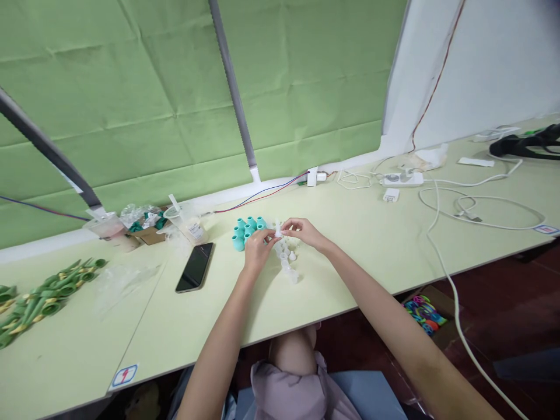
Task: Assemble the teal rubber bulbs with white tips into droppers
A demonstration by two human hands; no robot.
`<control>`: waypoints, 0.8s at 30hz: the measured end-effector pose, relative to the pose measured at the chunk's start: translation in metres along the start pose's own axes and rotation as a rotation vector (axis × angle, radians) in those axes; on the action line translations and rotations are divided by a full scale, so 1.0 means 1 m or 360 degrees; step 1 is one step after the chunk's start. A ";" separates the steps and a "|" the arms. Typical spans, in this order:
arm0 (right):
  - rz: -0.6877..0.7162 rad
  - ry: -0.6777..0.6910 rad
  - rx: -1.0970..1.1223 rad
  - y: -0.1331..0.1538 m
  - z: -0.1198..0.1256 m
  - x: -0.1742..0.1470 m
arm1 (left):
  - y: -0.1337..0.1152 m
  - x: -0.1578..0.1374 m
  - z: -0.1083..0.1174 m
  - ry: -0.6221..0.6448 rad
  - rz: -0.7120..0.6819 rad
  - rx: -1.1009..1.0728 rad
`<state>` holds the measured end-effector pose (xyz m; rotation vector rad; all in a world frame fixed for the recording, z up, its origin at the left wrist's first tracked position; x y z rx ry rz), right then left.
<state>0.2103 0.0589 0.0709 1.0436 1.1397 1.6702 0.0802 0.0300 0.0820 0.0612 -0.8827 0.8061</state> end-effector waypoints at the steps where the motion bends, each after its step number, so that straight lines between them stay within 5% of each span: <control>1: -0.0015 0.0025 0.0027 -0.001 -0.001 0.000 | -0.001 0.000 0.000 0.0007 -0.0004 0.0020; 24: -0.0734 0.0385 0.1059 -0.052 -0.026 -0.003 | -0.033 -0.005 -0.006 0.0132 -0.0492 0.0674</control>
Point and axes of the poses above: each hand's wrist, its own x-axis towards the middle knuckle, its own z-axis out of the back of the hand, y = z × x, the point moved 9 cm from there along x, towards the middle knuckle, and after that the axes turned 13 degrees about -z, right-handed, at the moved point
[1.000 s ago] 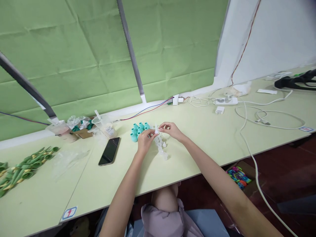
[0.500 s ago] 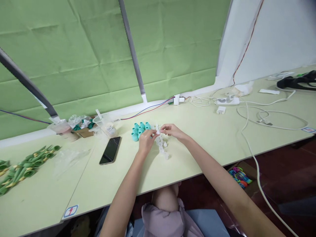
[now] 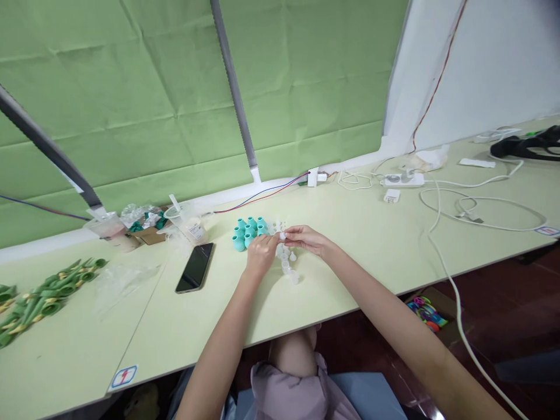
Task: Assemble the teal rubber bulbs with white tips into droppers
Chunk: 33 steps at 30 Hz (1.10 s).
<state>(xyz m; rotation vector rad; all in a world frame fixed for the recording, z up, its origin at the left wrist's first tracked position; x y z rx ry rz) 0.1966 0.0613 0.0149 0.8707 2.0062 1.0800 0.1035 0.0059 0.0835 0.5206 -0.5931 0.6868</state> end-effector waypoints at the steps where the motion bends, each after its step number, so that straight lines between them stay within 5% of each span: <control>1: -0.0010 0.0009 0.0015 0.000 0.000 0.000 | -0.002 0.000 0.000 0.0015 -0.0030 0.0046; 21: -0.0083 -0.0007 0.0174 -0.012 0.002 0.007 | -0.014 0.001 -0.008 0.0117 -0.0214 0.0151; 29: 0.0309 -0.0216 -0.0217 0.014 -0.011 -0.003 | 0.016 -0.003 0.000 -0.0105 0.0244 -0.0076; 33: 0.0499 -0.0352 -0.0242 0.033 -0.006 -0.014 | 0.014 -0.001 0.008 -0.0125 0.0212 -0.0074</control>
Point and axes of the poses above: each hand's wrist, its own x-axis towards the middle knuckle, its own z-axis out of the back of the hand, y = z × x, the point moved 9 cm from there along x, towards the middle knuckle, and after that the axes turned 13 degrees about -z, right-handed, at the moved point
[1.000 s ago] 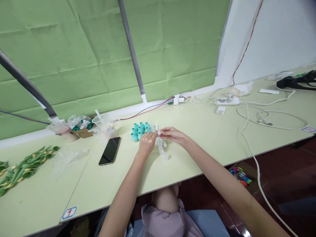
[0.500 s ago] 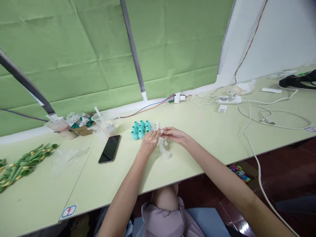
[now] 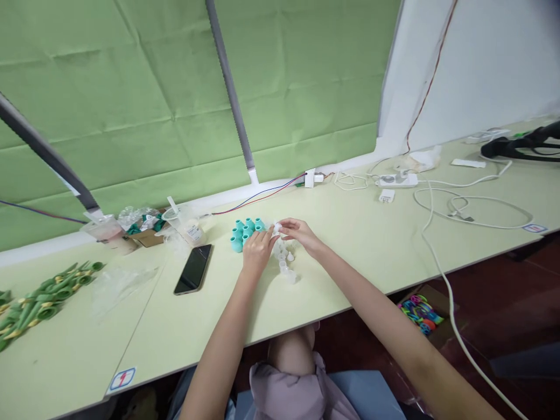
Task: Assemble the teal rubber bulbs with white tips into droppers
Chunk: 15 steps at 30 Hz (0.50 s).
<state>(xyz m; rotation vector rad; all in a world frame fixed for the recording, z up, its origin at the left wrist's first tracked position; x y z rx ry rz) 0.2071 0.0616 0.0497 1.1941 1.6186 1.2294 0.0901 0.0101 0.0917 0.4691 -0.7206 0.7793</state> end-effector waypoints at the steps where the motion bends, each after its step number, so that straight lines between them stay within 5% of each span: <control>1: 0.0045 -0.0021 0.0039 0.005 0.005 0.000 | 0.001 0.000 0.003 -0.0012 -0.0009 0.0032; 5: 0.0175 -0.0335 -0.0079 0.016 0.043 0.003 | 0.021 -0.003 0.016 -0.0077 0.0109 0.0247; 10: 0.0242 -0.1064 -0.1471 0.019 0.082 -0.002 | 0.050 -0.011 0.031 -0.0150 0.0354 0.0318; 15: -0.0036 -0.1179 -0.2267 0.004 0.091 0.001 | 0.059 -0.015 0.031 -0.0125 0.0436 0.0289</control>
Point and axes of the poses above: each hand's wrist, its own x-axis towards the middle knuckle, its own z-axis out of the back of the hand, y = z × x, the point moved 9 cm from there along x, towards the middle knuckle, and after that the axes turned 13 degrees about -z, right-handed, at the moved point
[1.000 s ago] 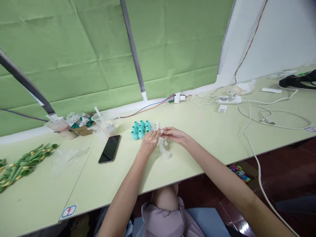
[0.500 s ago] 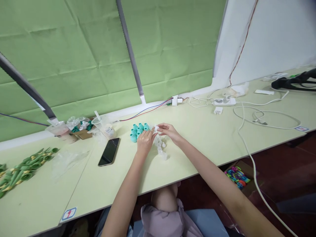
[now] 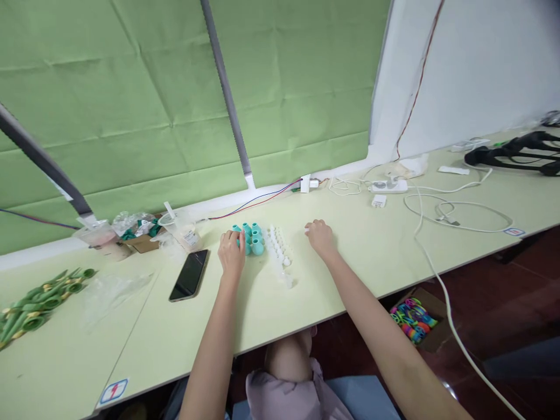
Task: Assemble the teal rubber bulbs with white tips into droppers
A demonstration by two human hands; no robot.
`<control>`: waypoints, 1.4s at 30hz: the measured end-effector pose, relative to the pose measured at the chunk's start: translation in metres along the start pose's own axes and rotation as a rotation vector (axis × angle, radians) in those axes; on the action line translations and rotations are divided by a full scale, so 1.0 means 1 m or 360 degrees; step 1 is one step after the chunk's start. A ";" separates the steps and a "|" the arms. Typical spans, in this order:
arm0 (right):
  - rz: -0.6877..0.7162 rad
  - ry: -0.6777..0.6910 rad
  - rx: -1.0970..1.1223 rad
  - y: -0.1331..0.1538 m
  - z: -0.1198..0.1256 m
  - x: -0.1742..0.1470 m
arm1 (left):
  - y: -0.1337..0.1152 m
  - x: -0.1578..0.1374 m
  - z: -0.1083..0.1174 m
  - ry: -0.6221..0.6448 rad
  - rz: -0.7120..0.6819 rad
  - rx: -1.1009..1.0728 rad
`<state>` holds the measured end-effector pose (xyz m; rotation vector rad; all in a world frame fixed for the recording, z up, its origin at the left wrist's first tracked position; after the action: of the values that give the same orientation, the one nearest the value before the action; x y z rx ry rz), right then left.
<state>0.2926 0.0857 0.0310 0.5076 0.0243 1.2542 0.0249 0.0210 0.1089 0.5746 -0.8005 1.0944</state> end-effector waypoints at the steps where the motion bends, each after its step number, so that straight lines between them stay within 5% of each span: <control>1: -0.0015 0.0023 -0.0053 -0.001 -0.002 0.001 | 0.001 0.000 -0.001 0.0005 0.0006 -0.0013; 10: -0.0279 0.0168 0.0016 -0.017 -0.001 0.010 | 0.008 -0.004 -0.011 -0.0019 0.0107 -0.0283; 14: 0.0073 -0.0004 0.0384 0.007 0.031 -0.001 | 0.006 -0.004 -0.011 -0.0024 0.0085 -0.0359; 18: 0.0636 0.0633 0.0488 0.050 0.014 -0.030 | 0.005 -0.004 -0.008 -0.0041 0.0054 -0.0370; 21: 0.0693 0.0947 0.0330 0.055 -0.005 -0.043 | 0.004 -0.003 -0.008 -0.0019 0.0043 -0.0362; 37: 0.0567 0.0814 0.0211 0.048 -0.010 -0.037 | 0.002 -0.003 -0.018 0.0171 -0.0004 -0.0333; 42: 0.0667 0.0683 0.0680 0.059 0.010 -0.036 | 0.010 -0.004 -0.016 0.0173 0.0075 -0.0315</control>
<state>0.2308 0.0616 0.0533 0.6196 0.5831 1.7656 0.0194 0.0345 0.0961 0.3288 -0.8196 1.0660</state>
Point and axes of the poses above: each hand's wrist, its own x-axis towards the middle knuckle, its own z-axis out of the back of the hand, y = z × x, the point moved 9 cm from there along x, towards the middle knuckle, and after that the axes turned 13 degrees about -z, right-handed, at the moved point
